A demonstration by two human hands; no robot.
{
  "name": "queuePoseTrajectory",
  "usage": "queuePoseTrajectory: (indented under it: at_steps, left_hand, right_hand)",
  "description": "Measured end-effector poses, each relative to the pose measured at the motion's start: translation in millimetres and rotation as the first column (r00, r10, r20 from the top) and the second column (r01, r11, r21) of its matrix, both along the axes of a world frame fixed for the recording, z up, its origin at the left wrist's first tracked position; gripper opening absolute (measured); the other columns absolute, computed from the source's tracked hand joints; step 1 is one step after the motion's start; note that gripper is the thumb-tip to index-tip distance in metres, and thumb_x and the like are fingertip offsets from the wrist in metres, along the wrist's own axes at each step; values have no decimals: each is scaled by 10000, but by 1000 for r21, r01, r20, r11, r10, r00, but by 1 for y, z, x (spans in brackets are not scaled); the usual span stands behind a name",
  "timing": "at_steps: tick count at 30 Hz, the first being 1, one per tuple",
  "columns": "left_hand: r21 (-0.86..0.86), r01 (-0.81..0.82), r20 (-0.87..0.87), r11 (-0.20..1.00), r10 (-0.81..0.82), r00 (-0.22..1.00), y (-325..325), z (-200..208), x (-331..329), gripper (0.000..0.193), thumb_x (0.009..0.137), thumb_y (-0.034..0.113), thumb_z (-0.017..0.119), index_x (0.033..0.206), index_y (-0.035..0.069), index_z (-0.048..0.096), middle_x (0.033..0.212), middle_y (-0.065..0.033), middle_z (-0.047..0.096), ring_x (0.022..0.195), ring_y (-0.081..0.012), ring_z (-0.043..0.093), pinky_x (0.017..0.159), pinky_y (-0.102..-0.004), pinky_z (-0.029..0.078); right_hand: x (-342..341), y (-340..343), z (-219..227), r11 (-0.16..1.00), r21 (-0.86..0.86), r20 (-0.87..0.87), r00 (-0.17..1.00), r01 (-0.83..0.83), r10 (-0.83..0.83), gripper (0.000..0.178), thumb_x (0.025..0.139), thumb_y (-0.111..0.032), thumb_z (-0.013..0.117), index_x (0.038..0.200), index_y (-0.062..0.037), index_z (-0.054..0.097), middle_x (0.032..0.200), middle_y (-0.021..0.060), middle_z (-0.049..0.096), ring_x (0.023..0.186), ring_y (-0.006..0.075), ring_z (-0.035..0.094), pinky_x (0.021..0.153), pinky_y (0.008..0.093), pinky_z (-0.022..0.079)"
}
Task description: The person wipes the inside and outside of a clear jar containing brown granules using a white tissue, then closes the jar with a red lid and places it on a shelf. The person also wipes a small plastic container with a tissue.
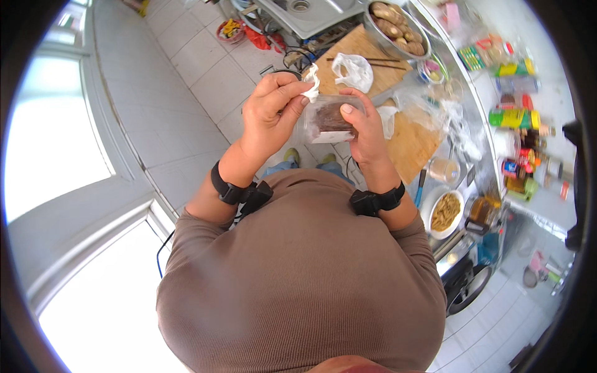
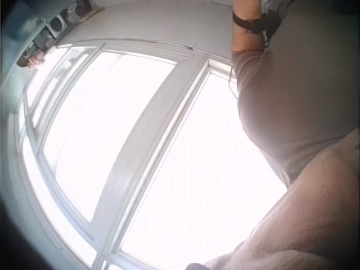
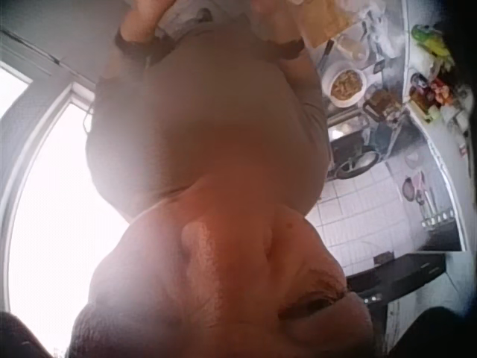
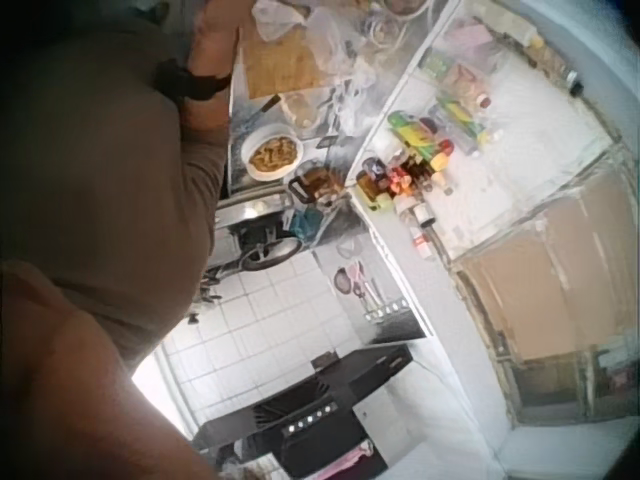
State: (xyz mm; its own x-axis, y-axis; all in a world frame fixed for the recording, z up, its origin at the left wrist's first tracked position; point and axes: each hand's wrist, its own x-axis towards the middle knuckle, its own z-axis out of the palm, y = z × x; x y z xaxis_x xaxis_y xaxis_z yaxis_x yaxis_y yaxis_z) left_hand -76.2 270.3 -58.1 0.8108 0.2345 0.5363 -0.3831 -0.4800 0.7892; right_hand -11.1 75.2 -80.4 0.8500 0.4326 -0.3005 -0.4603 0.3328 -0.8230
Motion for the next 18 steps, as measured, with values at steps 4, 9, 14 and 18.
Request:
queuePoseTrajectory:
  at_steps: [4, 9, 14, 18]
  left_hand:
    - [-457, -142, -57, 878, 131, 990, 20, -6, -12, 215, 873, -21, 688, 1084, 21, 702, 1054, -47, 618, 859, -110, 574, 741, -251, 482]
    - [-390, -240, -85, 889, 224, 971, 28, 3, -31, 183, 907, -9, 658, 1086, 6, 690, 1084, -52, 609, 892, -111, 575, 768, -255, 490]
    - [82, -229, 26, 970, 228, 973, -7, 25, -30, 335, 765, -66, 704, 1083, 39, 705, 996, -88, 611, 838, -242, 593, 733, -322, 498]
    - [236, -34, 139, 971, 1, 990, -23, 30, -36, 417, 692, -118, 698, 1067, 63, 715, 978, -76, 601, 824, -258, 588, 724, -344, 492]
  right_hand:
    - [16, 20, 0, 979, 184, -134, 984, -89, 115, 446, 872, -224, 655, 1254, -22, 542, 1071, 78, 645, 934, 191, 644, 783, 312, 526]
    - [36, 29, -6, 907, 266, -143, 917, -328, 374, 488, 908, -367, 549, 1261, -30, 546, 1142, 107, 647, 928, 256, 662, 649, 409, 547]
    - [46, 26, -13, 884, 265, -119, 897, -385, 426, 584, 905, -445, 517, 1317, -31, 517, 1185, 127, 633, 920, 279, 657, 583, 417, 530]
    - [53, 16, -9, 894, 301, -113, 918, -332, 380, 637, 907, -482, 489, 1363, -36, 481, 1202, 130, 625, 908, 287, 663, 592, 419, 550]
